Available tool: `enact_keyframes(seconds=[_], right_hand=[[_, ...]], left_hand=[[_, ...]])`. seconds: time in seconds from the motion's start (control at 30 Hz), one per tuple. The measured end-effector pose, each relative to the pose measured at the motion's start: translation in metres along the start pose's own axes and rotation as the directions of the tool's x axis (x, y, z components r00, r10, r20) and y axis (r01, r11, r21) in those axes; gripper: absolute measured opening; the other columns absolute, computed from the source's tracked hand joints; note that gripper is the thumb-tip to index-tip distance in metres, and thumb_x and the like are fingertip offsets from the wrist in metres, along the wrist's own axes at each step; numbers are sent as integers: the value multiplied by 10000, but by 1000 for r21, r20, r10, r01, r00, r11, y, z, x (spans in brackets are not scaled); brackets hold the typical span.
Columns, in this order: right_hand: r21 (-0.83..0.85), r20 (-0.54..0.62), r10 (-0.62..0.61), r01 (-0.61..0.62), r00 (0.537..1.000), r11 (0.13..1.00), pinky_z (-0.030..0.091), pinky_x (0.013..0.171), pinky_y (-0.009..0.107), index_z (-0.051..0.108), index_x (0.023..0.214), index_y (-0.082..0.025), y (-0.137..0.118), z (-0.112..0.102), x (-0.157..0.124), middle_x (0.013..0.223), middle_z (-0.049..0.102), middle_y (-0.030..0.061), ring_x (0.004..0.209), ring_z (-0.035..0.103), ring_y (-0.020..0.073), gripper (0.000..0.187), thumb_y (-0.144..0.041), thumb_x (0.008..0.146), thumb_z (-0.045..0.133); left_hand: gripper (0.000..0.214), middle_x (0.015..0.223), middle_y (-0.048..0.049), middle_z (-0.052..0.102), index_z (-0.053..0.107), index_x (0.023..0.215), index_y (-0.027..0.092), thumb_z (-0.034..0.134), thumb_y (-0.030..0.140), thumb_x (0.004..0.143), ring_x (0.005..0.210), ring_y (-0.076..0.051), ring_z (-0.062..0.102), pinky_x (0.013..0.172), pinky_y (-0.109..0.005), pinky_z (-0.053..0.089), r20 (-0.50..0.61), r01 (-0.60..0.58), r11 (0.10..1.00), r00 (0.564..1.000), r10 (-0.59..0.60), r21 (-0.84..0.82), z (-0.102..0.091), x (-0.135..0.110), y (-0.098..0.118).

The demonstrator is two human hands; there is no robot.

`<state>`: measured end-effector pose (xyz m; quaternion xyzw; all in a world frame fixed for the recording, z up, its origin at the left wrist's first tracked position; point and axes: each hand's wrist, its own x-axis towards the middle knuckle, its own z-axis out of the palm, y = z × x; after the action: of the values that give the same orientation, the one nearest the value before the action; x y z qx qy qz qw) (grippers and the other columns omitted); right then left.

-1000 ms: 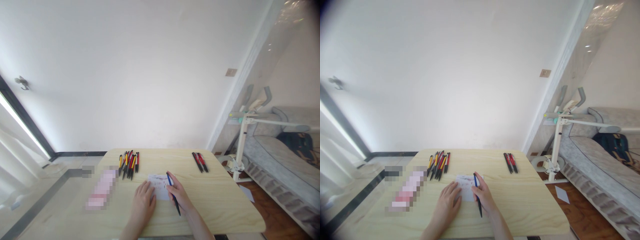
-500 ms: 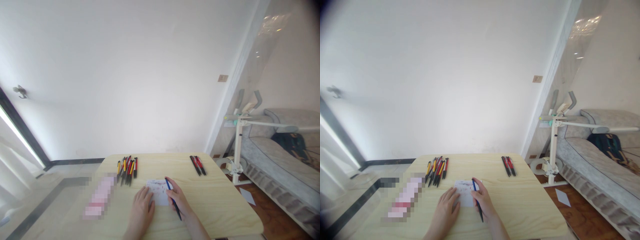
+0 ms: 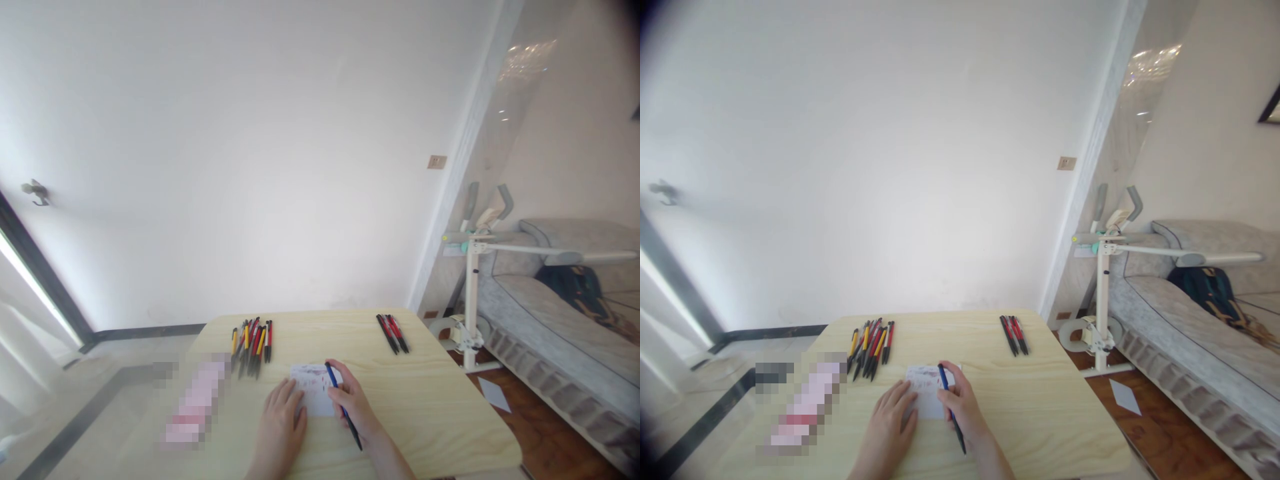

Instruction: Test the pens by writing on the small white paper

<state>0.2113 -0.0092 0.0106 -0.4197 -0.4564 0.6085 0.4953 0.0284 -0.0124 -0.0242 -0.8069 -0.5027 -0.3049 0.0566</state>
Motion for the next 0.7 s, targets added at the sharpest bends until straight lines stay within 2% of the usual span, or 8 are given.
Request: enact_keyframes(seconds=[0.43,0.7], right_hand=[[-21,47,7,-6,999,1000,204,259,137,334,1256,-137,9,-3,10,344,456,-120,238,276,48,685,-373,665,584],[-35,39,24,-22,999,999,211,264,132,343,1254,-143,12,-5,10,349,459,-117,245,280,42,702,-399,657,609]], left_hand=[[240,1090,-87,625,620,971,222,556,229,741,1033,-276,555,835,-445,490,-39,-32,999,999,33,23,5,-1,-4],[247,1106,-92,617,612,987,212,542,234,751,1055,-275,539,854,-452,476,-5,-17,999,1000,17,28,6,-1,-4]])
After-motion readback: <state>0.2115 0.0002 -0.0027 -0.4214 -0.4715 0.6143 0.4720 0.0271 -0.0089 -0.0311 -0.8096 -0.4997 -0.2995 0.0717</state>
